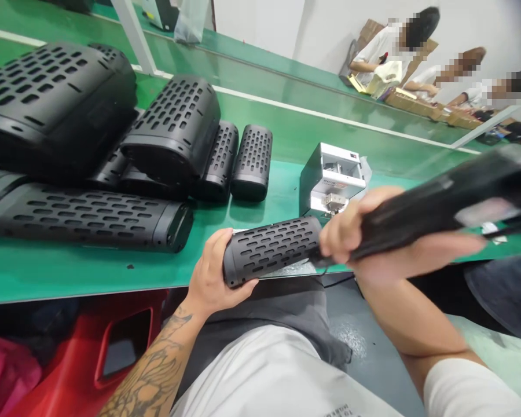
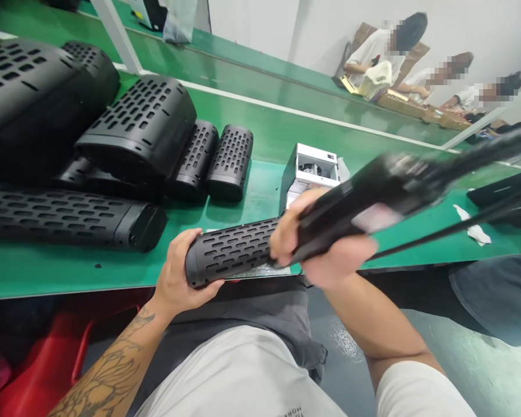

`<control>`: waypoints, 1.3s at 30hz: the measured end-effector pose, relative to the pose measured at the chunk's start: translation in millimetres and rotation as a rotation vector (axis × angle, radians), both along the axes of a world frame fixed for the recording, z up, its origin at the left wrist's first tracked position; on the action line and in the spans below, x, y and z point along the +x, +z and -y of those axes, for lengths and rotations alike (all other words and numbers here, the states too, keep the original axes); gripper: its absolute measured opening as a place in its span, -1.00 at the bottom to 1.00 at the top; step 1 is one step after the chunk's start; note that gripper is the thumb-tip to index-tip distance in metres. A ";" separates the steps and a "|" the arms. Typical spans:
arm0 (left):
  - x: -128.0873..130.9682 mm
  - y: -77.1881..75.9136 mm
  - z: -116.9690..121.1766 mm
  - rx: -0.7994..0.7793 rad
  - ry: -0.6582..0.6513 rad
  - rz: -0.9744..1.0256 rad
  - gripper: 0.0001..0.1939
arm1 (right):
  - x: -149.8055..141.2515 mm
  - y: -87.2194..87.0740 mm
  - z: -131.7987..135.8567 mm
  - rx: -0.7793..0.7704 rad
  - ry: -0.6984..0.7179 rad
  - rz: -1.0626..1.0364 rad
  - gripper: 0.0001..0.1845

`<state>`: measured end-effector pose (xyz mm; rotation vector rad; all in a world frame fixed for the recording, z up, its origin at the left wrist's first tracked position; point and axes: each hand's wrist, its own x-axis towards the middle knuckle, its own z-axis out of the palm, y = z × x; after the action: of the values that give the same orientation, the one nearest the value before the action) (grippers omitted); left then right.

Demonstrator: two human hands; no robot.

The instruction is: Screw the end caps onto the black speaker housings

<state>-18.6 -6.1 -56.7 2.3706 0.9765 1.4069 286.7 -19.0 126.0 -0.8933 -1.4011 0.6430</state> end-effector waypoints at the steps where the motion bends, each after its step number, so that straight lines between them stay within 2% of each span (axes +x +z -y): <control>1: -0.4 -0.7 -0.3 0.012 -0.002 0.000 0.24 | 13.2 5.5 -11.5 0.062 -0.025 -0.054 -0.20; 3: -1.1 -2.5 -0.8 0.027 0.000 -0.005 0.26 | 40.4 8.7 -39.2 0.213 -0.220 -0.141 -0.25; 5: -1.9 -3.8 -1.1 0.028 0.006 -0.011 0.27 | 62.6 1.3 -65.4 0.303 -0.403 -0.174 -0.24; 7: -2.4 -3.9 -1.1 0.022 0.012 -0.018 0.27 | 76.4 -12.2 -82.8 0.319 -0.459 -0.175 -0.23; 10: -2.0 -1.9 -0.6 0.016 0.015 -0.024 0.26 | 83.6 -30.3 -89.1 0.282 -0.422 -0.150 -0.22; 13: -1.3 0.3 0.1 0.011 0.017 -0.013 0.25 | 84.4 -36.6 -82.2 0.261 -0.386 -0.130 -0.23; 18: -2.8 0.0 0.5 -0.017 0.001 -0.025 0.29 | 85.0 -34.1 -71.7 0.274 -0.415 -0.118 -0.25; 23: -3.3 -0.3 0.1 -0.011 -0.026 -0.027 0.30 | 85.9 -33.6 -76.0 0.343 -0.478 -0.128 -0.21; 29: -2.3 1.9 -1.1 0.005 -0.038 -0.013 0.24 | 87.1 -35.7 -84.0 0.258 -0.431 -0.111 -0.21; 36: -3.1 0.8 -4.2 -0.083 -0.106 0.021 0.17 | 83.1 -33.5 -73.3 0.257 -0.433 -0.099 -0.22; 39: -2.4 -0.8 -5.1 -0.104 -0.118 0.026 0.18 | 73.2 -25.5 -66.0 0.270 -0.446 -0.103 -0.21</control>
<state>-21.0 -1.0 -57.5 2.2887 0.8660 1.3089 359.9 47.0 100.5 -0.9020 -1.1130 0.1541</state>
